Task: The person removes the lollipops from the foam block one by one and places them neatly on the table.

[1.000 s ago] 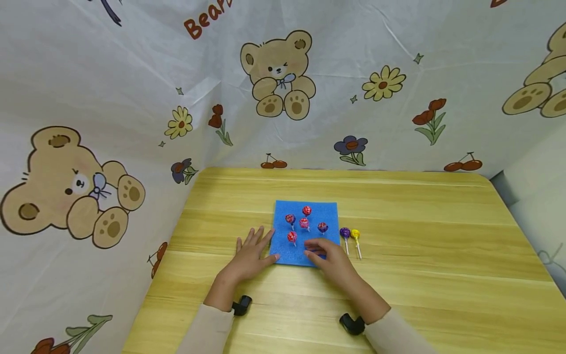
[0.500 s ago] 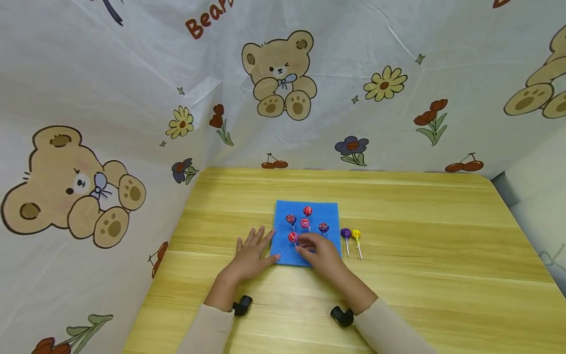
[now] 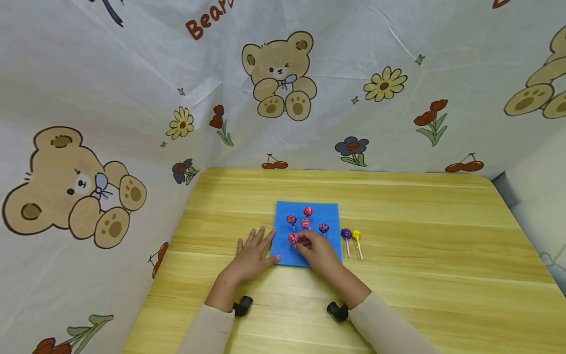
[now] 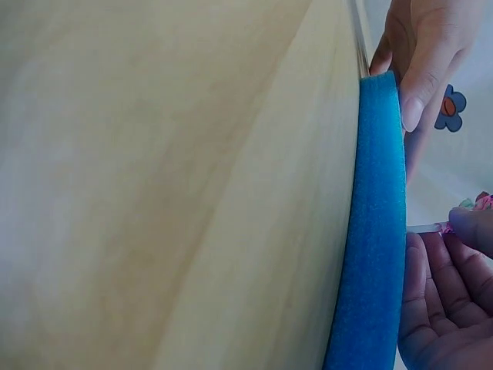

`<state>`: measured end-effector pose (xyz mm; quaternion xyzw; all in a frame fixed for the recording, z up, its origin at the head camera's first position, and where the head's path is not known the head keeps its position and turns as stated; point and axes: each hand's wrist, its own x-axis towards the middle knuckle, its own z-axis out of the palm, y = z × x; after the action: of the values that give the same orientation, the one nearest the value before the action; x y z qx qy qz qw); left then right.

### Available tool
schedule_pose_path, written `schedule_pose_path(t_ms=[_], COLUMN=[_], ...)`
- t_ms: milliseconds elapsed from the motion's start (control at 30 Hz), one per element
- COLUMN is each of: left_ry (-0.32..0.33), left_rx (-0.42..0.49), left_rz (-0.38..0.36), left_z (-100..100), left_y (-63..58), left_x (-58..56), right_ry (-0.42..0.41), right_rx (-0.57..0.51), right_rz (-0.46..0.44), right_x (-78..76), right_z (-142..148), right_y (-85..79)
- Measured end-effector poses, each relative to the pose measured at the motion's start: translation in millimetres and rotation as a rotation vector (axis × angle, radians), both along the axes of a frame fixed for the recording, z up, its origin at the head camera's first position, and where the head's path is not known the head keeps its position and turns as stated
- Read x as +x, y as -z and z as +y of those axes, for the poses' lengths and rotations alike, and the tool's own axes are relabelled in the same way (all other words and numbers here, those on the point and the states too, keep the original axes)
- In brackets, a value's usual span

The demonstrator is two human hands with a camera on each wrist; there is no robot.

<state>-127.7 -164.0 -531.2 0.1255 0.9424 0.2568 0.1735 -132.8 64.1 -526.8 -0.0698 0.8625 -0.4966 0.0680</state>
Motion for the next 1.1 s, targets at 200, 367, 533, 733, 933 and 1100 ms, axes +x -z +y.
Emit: schedule_pose_path(t_ms=[200,367,533,733,933,1100], left_ry=[-0.004,-0.002,0.0,-0.001,-0.001,-0.009], left_rx=[0.002,0.007,0.0,-0.017,-0.018,-0.024], left_rz=[0.008,0.008,0.007,0.015,0.013,0.008], left_z=[-0.3,0.0,0.7,0.9,0.8,1.2], left_y=[-0.7,-0.9,-1.2,-0.5,-0.4,0.4], left_x=[0.0,0.0,0.3,1.2,1.3,1.8], right_ry=[-0.006,-0.015,-0.014,0.004,0.015,0.04], right_rx=[-0.003,-0.003,-0.017,-0.048,-0.077,-0.079], right_rz=[0.009,0.025,0.039,0.043,0.067,0.08], right_x=[-1.9,-2.6,-2.5,0.8,4.2,6.2], right_z=[-0.6,0.3,0.9,1.5,5.3,11.9], right_y=[0.5,1.5,0.2,-8.4,-19.1,-26.2])
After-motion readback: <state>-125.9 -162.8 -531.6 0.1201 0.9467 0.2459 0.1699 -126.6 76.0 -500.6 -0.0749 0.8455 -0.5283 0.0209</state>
